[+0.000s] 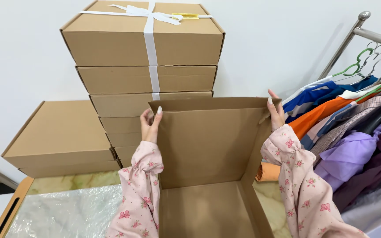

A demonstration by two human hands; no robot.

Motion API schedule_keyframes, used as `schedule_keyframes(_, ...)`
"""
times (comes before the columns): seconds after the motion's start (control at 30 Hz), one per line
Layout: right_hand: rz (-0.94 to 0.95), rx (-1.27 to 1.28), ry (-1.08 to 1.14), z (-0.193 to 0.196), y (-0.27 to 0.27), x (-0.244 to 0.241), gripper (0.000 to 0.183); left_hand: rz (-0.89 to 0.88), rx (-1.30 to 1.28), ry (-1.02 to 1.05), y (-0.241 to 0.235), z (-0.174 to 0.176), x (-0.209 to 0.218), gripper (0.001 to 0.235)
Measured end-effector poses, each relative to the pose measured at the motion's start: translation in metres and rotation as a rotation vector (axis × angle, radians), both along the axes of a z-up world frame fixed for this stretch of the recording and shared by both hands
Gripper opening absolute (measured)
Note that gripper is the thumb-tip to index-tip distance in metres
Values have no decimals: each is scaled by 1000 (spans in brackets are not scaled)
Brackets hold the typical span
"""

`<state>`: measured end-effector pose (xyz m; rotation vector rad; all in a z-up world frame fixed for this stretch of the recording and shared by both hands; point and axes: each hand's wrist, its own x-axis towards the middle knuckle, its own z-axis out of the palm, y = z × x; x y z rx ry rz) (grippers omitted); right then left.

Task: The person unpacks a gray item from a plastic bag and places it on a table. They then unwrap a white ribbon from a cardboard box, open the box, and remove an orange item wrapped in plastic. Finally, they place a sheet of bubble wrap on the table and close the cardboard box.

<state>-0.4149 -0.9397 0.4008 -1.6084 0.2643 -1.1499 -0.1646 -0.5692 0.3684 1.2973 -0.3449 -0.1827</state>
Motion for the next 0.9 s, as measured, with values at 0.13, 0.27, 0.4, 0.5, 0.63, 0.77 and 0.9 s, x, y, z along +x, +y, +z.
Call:
schedule_keyframes(0.13,9,-24,74,25,40,-16,50,21,-49,-114,11,6,0,81)
schedule_keyframes(0.27,-71,-61,97,-9,15,-31,51,11,-54,-230,38,47,-57,45)
schedule_keyframes(0.4,-35,-75,50,-22,41,-67,55,30,-82,-381,54,30,-89,36)
schedule_keyframes(0.5,-28,-139,12,-29,68,-105,57,26,-117,-439,76,26,-133,42)
schedule_keyframes(0.63,63,-220,-98,-52,109,-167,56,28,-134,-508,112,1,-193,53)
schedule_keyframes(0.77,94,-276,-71,-90,152,-227,55,33,-103,-389,156,-41,-255,61)
schedule_keyframes(0.9,72,-14,321,-153,181,-283,39,75,263,-160,193,-110,-295,97)
